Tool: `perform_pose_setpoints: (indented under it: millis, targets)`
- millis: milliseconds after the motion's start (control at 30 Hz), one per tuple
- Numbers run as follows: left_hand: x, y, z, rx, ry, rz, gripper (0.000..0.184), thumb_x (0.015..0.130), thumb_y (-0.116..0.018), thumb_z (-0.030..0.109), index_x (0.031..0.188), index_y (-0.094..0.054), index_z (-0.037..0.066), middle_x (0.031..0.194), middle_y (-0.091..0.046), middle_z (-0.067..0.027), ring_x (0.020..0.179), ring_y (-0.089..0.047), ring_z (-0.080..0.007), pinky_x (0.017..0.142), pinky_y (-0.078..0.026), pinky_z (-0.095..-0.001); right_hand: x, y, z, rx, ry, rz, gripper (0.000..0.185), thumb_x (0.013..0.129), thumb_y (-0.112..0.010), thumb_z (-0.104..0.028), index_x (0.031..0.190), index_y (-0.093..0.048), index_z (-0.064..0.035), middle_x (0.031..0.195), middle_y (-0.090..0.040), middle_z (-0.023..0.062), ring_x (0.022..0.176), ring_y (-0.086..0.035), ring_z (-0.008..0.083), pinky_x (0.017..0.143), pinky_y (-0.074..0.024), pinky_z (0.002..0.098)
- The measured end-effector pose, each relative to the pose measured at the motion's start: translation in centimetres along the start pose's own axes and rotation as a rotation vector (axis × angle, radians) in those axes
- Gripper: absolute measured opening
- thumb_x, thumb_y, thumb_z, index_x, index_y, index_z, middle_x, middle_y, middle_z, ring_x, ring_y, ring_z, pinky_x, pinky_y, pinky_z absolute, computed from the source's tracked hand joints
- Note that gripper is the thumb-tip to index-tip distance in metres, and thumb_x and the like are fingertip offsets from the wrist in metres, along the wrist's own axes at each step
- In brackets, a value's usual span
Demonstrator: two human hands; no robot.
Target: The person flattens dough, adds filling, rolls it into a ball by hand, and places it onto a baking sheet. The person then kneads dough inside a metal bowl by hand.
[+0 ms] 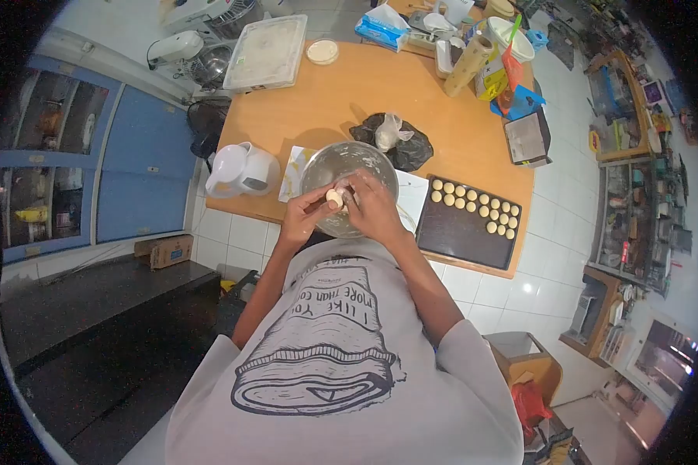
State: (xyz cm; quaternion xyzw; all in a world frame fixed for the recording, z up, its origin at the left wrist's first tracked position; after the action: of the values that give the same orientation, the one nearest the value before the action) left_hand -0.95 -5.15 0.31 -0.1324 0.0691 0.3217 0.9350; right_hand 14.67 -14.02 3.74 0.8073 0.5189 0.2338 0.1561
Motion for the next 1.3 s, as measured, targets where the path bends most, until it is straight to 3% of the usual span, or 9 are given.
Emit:
perform_pose_setpoints:
  millis: [133, 467, 533, 733, 833, 967, 1067, 1167, 1300]
  targets:
    - [0.2, 0.2, 0.3, -0.043, -0.015, 0.035, 0.050, 0.100, -0.074, 0.014, 0.144, -0.060, -0.005, 0.134, -0.069, -0.0126, 0.119, -0.066, -0.0163, 0.105, -0.053, -0.0315, 0.4, 0.5, -0.8, 0.152, 0.066, 0.015, 0.020, 0.090, -0.073, -0.006, 0.109, -0.072, -0.0008, 0.108, -0.070, 0.0185, 0.103, -0.067, 0.0414, 0.088, -0.0545, 0.0469]
    - [0.8, 0.6, -0.2, 0.022, -0.025, 0.013, 0.051, 0.100, -0.074, 0.012, 0.144, -0.059, -0.007, 0.136, -0.068, -0.0140, 0.120, -0.065, -0.0166, 0.106, -0.052, -0.0323, -0.4, -0.6, 0.6, -0.076, 0.070, 0.028, 0.017, 0.091, -0.071, -0.007, 0.107, -0.071, -0.0008, 0.112, -0.070, 0.0214, 0.103, -0.067, 0.0430, 0.090, -0.0545, 0.0478]
    - [0.7, 0.8, -0.3, -0.015, -0.031, 0.019, 0.050, 0.101, -0.072, 0.012, 0.145, -0.057, -0.007, 0.138, -0.067, -0.0144, 0.121, -0.064, -0.0161, 0.105, -0.052, -0.0319, -0.3, -0.7, 0.3, -0.048, 0.079, 0.050, 0.016, 0.090, -0.069, -0.001, 0.106, -0.070, -0.0003, 0.106, -0.069, 0.0183, 0.100, -0.067, 0.0404, 0.089, -0.0533, 0.0456]
    - [0.9, 0.2, 0.8, -0.163, 0.008, 0.110, 0.046, 0.106, -0.065, 0.014, 0.146, -0.056, -0.006, 0.138, -0.066, -0.0172, 0.125, -0.064, -0.0198, 0.106, -0.055, -0.0348, -0.2, -0.4, -0.4, 0.084, 0.119, 0.030, 0.025, 0.090, -0.069, 0.000, 0.114, -0.075, -0.0021, 0.112, -0.074, 0.0181, 0.106, -0.070, 0.0363, 0.094, -0.0535, 0.0424]
    - [1.2, 0.3, 0.1, -0.202, -0.014, 0.105, 0.045, 0.107, -0.063, 0.015, 0.146, -0.055, -0.006, 0.139, -0.065, -0.0187, 0.125, -0.065, -0.0226, 0.106, -0.056, -0.0368, -0.6, -0.3, 0.6, 0.202, 0.018, 0.033, 0.027, 0.089, -0.070, -0.005, 0.116, -0.075, -0.0023, 0.114, -0.072, 0.0211, 0.105, -0.069, 0.0411, 0.093, -0.0549, 0.0460]
    - [1.2, 0.4, -0.2, -0.185, -0.033, 0.061, 0.046, 0.109, -0.061, 0.018, 0.148, -0.053, -0.005, 0.142, -0.064, -0.0172, 0.128, -0.063, -0.0223, 0.109, -0.054, -0.0373, -0.6, -0.2, 0.7, 0.184, 0.029, 0.051, 0.026, 0.089, -0.071, -0.005, 0.114, -0.074, -0.0009, 0.113, -0.073, 0.0211, 0.104, -0.070, 0.0408, 0.092, -0.0550, 0.0456]
    - [1.0, 0.0, 0.1, -0.163, 0.074, 0.083, 0.045, 0.111, -0.055, 0.020, 0.150, -0.053, -0.002, 0.148, -0.059, -0.0155, 0.134, -0.060, -0.0219, 0.113, -0.051, -0.0373, -0.2, -0.3, 0.0, 0.160, 0.040, 0.053, 0.025, 0.089, -0.072, -0.004, 0.114, -0.074, -0.0006, 0.114, -0.073, 0.0210, 0.104, -0.070, 0.0408, 0.092, -0.0551, 0.0458]
    - [1.1, -0.1, -0.5, -0.468, 0.027, -0.003, 0.046, 0.112, -0.052, 0.021, 0.152, -0.050, -0.003, 0.153, -0.054, -0.0151, 0.136, -0.058, -0.0208, 0.115, -0.048, -0.0377, -0.1, -0.3, -0.2, 0.112, 0.001, 0.063, 0.025, 0.089, -0.072, -0.004, 0.114, -0.073, -0.0008, 0.113, -0.073, 0.0208, 0.104, -0.070, 0.0402, 0.092, -0.0552, 0.0453]
    - [0.8, 0.0, -0.6, -0.368, 0.019, 0.020, 0.047, 0.112, -0.051, 0.020, 0.152, -0.048, -0.004, 0.153, -0.053, -0.0150, 0.134, -0.059, -0.0211, 0.112, -0.052, -0.0376, 0.0, -0.3, 0.1, 0.108, -0.023, 0.078, 0.026, 0.088, -0.073, -0.003, 0.114, -0.074, -0.0017, 0.113, -0.073, 0.0200, 0.105, -0.070, 0.0393, 0.092, -0.0551, 0.0442]
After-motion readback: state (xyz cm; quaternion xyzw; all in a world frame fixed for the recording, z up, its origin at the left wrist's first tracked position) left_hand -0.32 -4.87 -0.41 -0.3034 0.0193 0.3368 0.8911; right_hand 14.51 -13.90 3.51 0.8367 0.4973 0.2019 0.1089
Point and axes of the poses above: each hand's wrist, its own x-axis towards the middle knuckle, its own y-axis out of the back of the hand, z = x × y, the point moved 4 cm from there along x, towards the middle knuckle
